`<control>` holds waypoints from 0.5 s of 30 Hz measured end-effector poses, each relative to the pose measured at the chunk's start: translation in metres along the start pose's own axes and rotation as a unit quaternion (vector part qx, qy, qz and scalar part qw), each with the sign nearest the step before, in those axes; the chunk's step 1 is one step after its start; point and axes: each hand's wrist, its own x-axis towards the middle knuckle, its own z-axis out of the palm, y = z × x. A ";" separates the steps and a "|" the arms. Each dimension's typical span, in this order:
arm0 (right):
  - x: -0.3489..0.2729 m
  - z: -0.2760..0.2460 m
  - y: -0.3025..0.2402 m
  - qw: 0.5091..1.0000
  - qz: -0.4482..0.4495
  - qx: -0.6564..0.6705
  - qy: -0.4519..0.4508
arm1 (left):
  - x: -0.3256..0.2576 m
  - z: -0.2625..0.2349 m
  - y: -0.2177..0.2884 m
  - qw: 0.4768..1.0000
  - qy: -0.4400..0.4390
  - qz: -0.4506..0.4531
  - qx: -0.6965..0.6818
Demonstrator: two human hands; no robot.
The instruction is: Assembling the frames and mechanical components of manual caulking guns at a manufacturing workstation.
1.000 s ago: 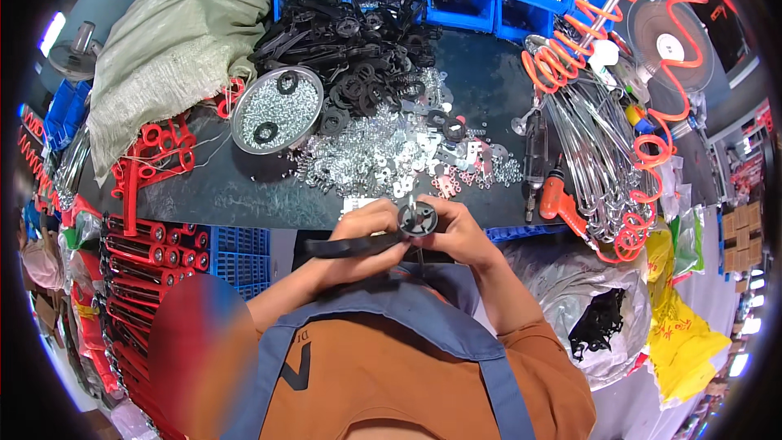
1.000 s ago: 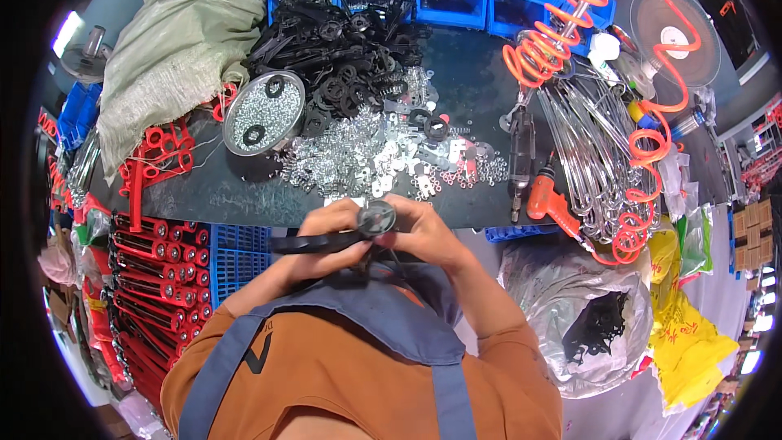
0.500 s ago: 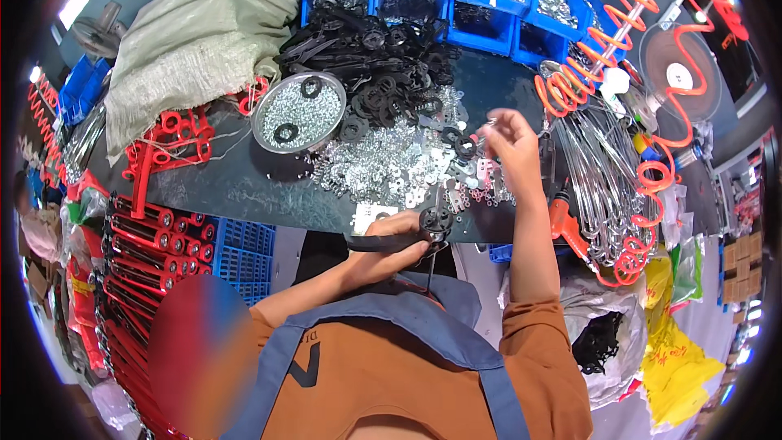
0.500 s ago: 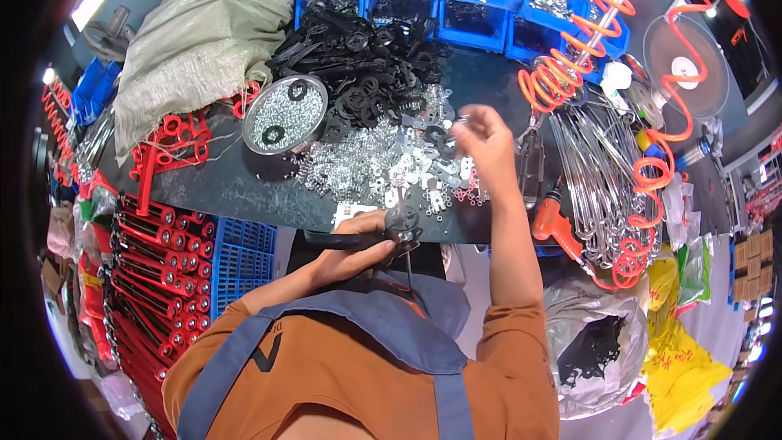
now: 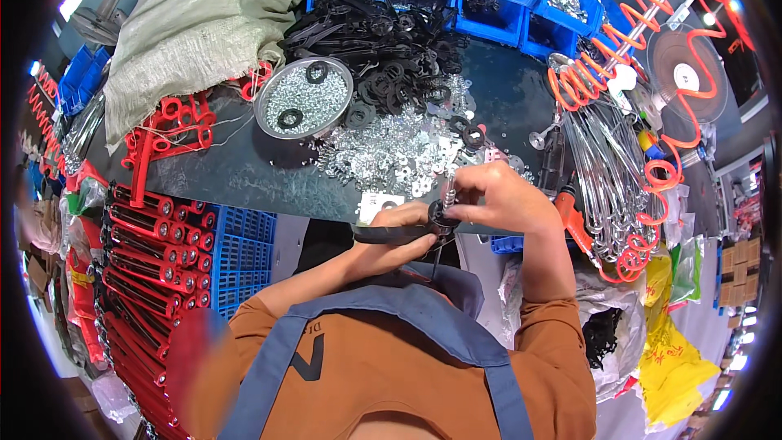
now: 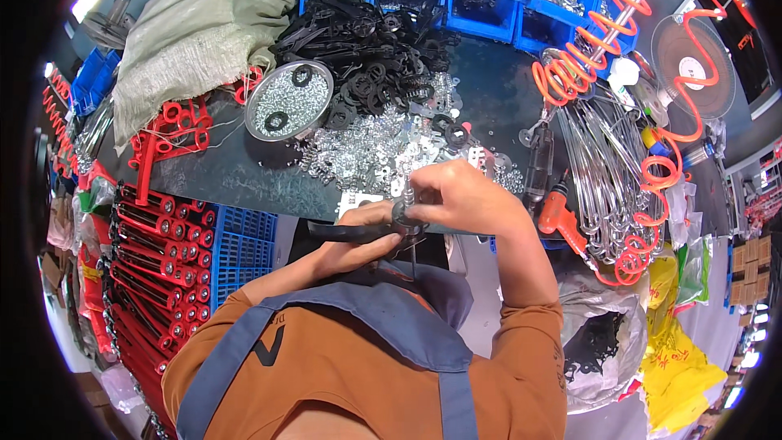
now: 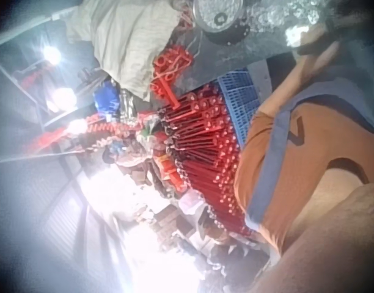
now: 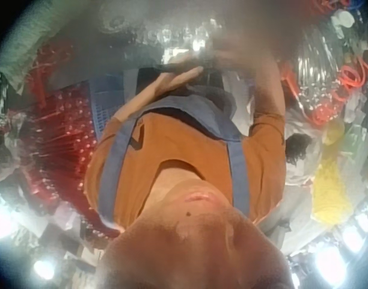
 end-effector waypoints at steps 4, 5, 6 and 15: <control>-0.004 0.017 0.014 0.983 -0.006 0.153 0.102 | -0.004 0.009 0.010 0.975 0.065 -0.127 -0.171; -0.006 0.022 0.012 0.951 0.059 0.247 0.175 | -0.003 0.007 0.015 0.979 0.080 -0.114 -0.152; -0.012 0.031 0.017 0.951 0.061 0.249 0.174 | -0.002 0.005 0.018 0.981 0.095 -0.101 -0.132; -0.064 0.148 0.040 0.972 0.146 0.094 0.159 | 0.013 -0.013 -0.004 0.986 0.007 0.144 0.086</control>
